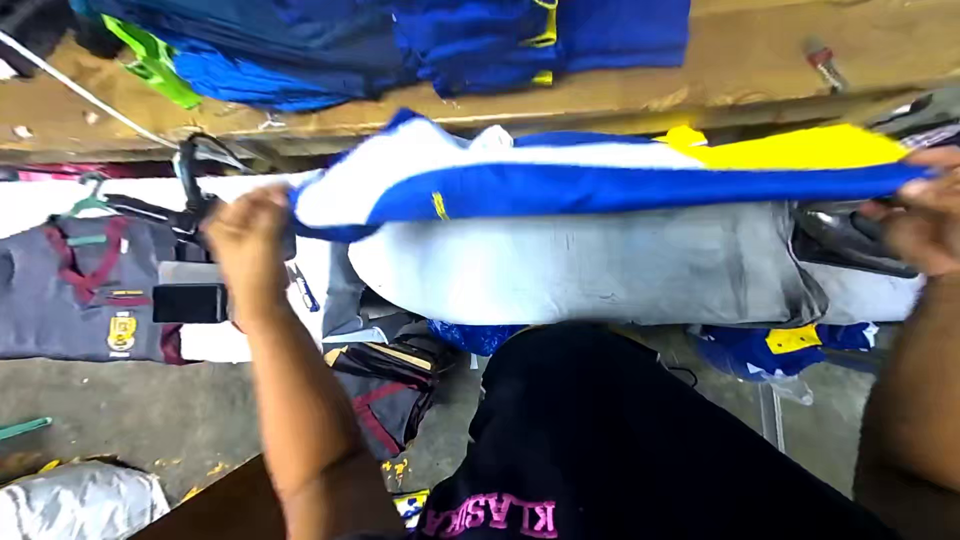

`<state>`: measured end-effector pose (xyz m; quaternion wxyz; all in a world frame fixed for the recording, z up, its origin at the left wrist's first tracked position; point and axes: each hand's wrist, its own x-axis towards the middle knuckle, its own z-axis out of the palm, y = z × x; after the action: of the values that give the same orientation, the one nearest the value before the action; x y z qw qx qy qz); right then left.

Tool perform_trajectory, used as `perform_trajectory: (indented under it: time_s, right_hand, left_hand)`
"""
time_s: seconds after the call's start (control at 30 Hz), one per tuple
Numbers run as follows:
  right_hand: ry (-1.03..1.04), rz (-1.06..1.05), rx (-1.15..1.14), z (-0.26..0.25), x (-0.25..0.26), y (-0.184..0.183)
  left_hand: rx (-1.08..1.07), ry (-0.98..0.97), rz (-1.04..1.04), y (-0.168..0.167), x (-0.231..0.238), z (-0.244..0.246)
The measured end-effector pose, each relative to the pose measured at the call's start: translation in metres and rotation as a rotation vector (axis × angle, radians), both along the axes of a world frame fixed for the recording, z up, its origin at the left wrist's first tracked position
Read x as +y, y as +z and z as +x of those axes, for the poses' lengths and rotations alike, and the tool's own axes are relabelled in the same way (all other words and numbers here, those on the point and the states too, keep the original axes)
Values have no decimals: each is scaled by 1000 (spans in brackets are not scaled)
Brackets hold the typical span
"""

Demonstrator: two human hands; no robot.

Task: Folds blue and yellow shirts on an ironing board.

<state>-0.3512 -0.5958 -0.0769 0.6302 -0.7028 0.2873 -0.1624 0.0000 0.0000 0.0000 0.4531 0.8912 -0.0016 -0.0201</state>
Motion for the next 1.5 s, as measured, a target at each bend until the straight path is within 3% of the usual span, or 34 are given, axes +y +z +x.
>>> perform_trajectory:
  time_s: [0.07,0.1,0.2,0.27,0.53,0.67,0.9,1.03,1.2,1.4,1.5]
  right_hand:
    - [-90,17,189,-8,34,-48]
    - [-83,3,333,-13,40,-71]
    - [-47,9,574,-22,47,-112]
    - [-78,38,630,-25,49,-121]
    - [-20,124,734,-16,42,-123]
    - [-70,246,698,-13,49,-131]
    - [-58,263,671,-31,59,-111]
    - [-32,244,798,-40,64,-128]
    - [5,203,922,-27,56,-126]
    - [50,85,770,-20,55,-122]
    - [119,6,796,-19,56,-130]
  left_hand:
    - [-31,-185,-52,-111,41,-15]
    - [19,-220,-38,-150,50,-26]
    - [124,-174,19,-209,59,-49]
    - [160,-139,72,-212,61,-53]
    - [249,-213,479,-163,34,-47]
    - [375,-133,592,-162,33,-46]
    - [425,0,271,-164,58,-72]
    - [394,19,247,-184,56,-88]
    - [383,-1,205,-179,53,-87]
    - [131,64,-343,-189,67,-110]
    - [148,88,-378,-210,74,-118]
